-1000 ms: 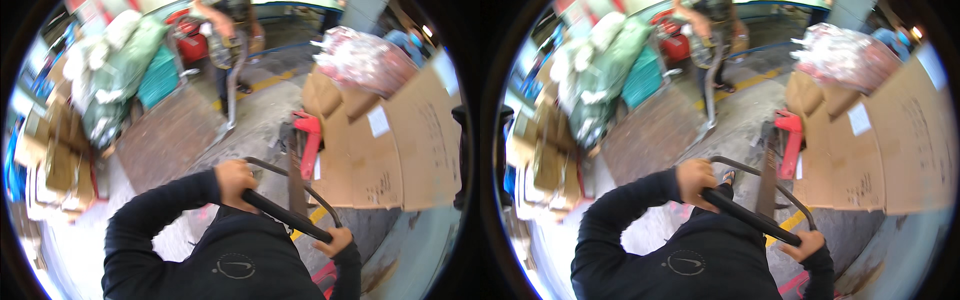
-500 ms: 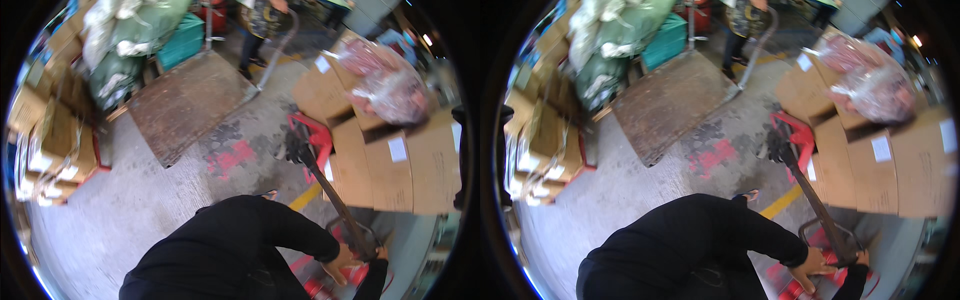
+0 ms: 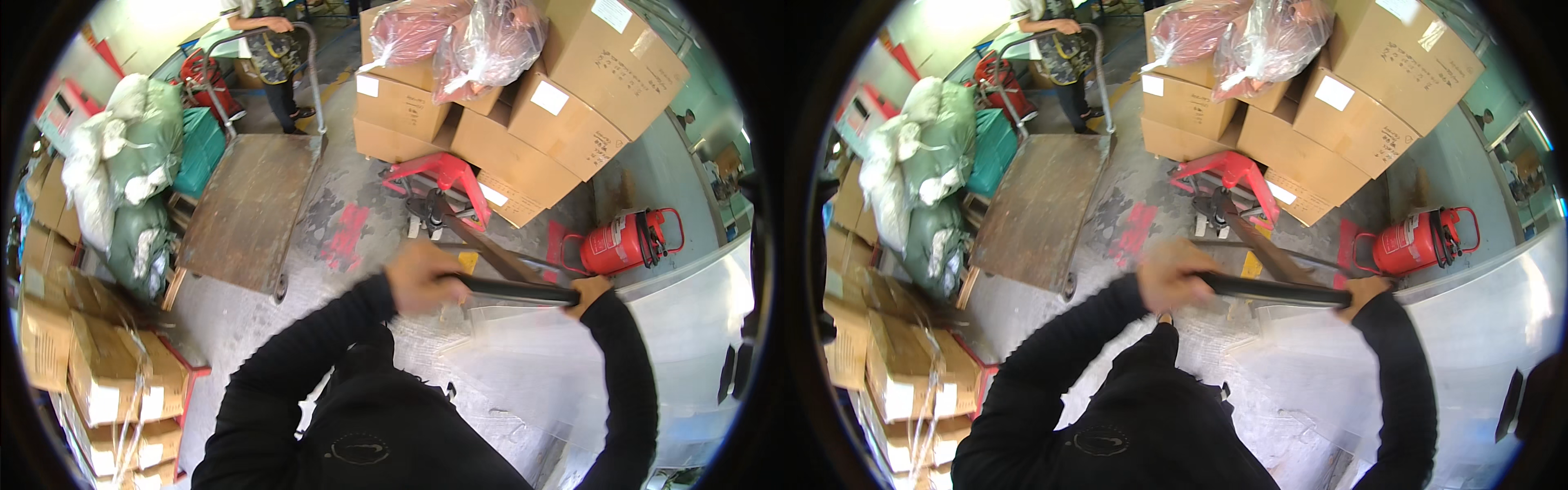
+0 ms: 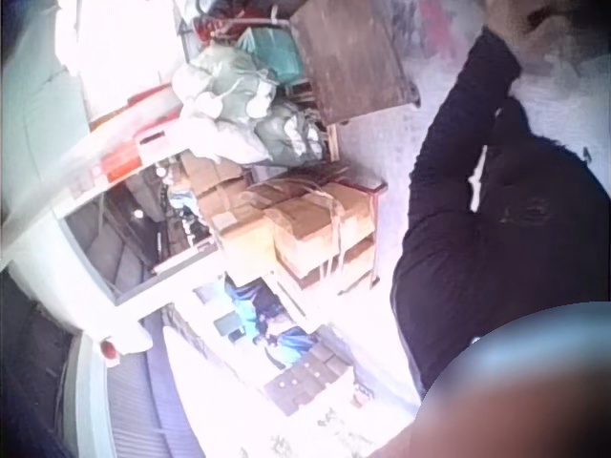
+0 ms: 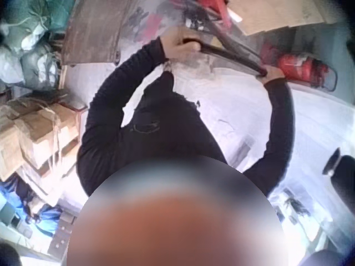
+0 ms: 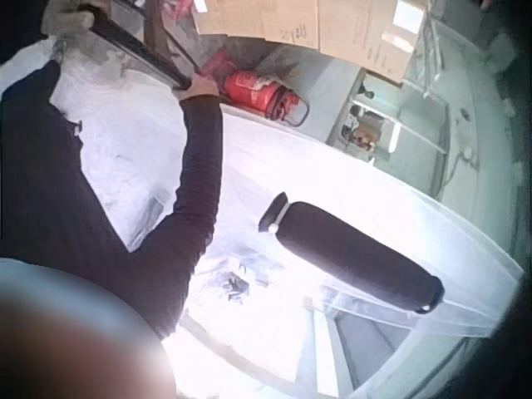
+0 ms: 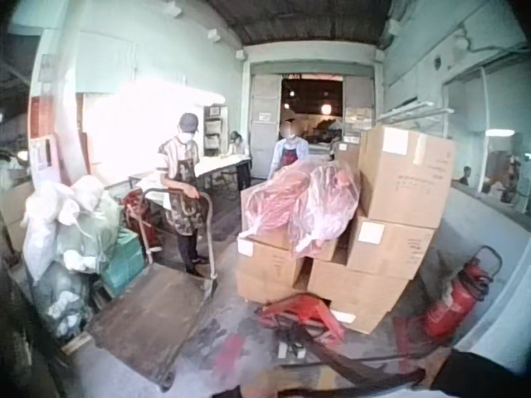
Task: The person uses a red manual pallet jack to move stacks of cardboard boxes and wrapped items on wooden pallets within a warehouse. They navigate between indoor and outdoor areas, positioning the loaded pallets near other stored goods.
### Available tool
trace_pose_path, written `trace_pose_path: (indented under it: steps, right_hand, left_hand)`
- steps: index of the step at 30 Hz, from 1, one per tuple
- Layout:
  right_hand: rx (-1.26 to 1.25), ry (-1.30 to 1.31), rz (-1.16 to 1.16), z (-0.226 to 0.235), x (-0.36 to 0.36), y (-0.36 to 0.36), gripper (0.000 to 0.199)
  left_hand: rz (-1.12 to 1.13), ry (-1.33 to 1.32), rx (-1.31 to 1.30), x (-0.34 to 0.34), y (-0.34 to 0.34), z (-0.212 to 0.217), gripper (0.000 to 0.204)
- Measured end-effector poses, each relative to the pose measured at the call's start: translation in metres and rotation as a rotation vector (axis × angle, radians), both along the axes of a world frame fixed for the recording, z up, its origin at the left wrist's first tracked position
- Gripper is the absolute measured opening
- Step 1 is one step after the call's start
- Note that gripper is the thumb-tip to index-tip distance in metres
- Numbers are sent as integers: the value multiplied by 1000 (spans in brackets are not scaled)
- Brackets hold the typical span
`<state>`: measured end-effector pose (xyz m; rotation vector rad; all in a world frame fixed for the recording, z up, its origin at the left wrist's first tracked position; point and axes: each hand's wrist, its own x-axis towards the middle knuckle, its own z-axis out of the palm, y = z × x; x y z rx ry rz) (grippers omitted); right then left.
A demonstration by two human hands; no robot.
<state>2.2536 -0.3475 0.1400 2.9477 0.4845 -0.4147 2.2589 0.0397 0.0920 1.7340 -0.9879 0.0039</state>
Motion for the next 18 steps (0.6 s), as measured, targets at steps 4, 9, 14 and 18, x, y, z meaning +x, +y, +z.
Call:
trace_pose_path:
  steps: [4, 9, 14, 18]
  right_hand:
    - [697, 227, 191, -35, -93, 88, 59]
    - [408, 376, -36, -71, -200, 144, 68]
    - [371, 239, -61, -96, -283, 228, 69]
    - [468, 225, -51, -107, -332, 313, 68]
  left_hand:
    - [394, 414, -95, -64, 111, -16, 48]
    - [488, 199, 340, -178, 148, -65, 49]
    - [617, 15, 313, -240, 212, -98, 46]
    - [597, -47, 401, -259, 298, -96, 42]
